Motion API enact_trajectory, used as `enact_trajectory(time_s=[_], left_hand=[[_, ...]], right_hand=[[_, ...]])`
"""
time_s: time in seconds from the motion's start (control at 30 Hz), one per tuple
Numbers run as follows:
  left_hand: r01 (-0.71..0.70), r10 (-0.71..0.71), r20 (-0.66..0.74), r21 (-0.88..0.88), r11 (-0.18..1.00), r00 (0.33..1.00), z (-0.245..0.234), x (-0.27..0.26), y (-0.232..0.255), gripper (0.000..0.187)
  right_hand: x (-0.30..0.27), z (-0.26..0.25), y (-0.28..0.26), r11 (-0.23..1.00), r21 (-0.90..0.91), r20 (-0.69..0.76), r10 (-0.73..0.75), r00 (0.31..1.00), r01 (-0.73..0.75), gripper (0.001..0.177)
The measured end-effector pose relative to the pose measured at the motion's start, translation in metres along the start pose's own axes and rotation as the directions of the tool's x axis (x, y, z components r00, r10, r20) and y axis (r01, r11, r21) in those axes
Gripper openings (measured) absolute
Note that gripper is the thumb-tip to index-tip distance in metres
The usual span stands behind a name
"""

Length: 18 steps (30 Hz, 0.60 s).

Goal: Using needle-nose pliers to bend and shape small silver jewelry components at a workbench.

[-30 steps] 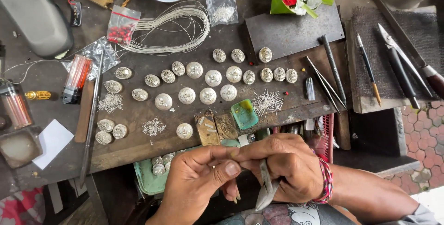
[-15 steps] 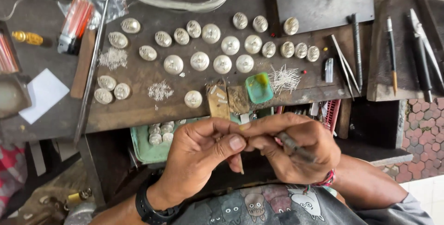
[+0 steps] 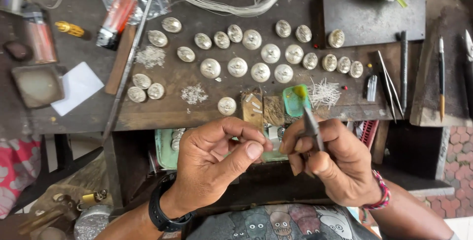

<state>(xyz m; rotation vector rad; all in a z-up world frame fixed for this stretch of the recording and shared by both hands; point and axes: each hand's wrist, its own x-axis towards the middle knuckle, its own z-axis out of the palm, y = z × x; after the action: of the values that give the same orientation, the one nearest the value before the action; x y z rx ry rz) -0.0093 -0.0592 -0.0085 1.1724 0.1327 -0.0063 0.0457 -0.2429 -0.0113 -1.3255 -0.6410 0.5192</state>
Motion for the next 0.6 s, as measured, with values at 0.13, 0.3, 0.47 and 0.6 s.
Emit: enact_trajectory(time_s=[0.13,0.3,0.47,0.6], left_hand=[[-0.093,0.093,-0.022,0.023,0.995,0.995,-0.006,0.001,0.004,0.007],[-0.144,0.145,0.017,-0.039,0.989,0.989,-0.011,0.000,0.009,0.008],[-0.145,0.149,0.054,-0.075,0.987,0.987,-0.011,-0.001,0.009,0.006],[-0.161,0.167,0.091,-0.064,0.985,0.982,-0.010,-0.001,0.012,0.008]], right_hand=[[0.009,0.000,0.002,0.973,0.196,0.177,0.087,0.980,-0.122,0.025],[0.012,0.004,0.007,0.645,0.497,0.465,0.367,0.806,-0.580,0.038],[0.014,0.006,0.010,0.576,0.518,0.556,0.335,0.761,-0.632,0.036],[0.012,0.004,0.014,0.569,0.505,0.575,0.339,0.745,-0.649,0.037]])
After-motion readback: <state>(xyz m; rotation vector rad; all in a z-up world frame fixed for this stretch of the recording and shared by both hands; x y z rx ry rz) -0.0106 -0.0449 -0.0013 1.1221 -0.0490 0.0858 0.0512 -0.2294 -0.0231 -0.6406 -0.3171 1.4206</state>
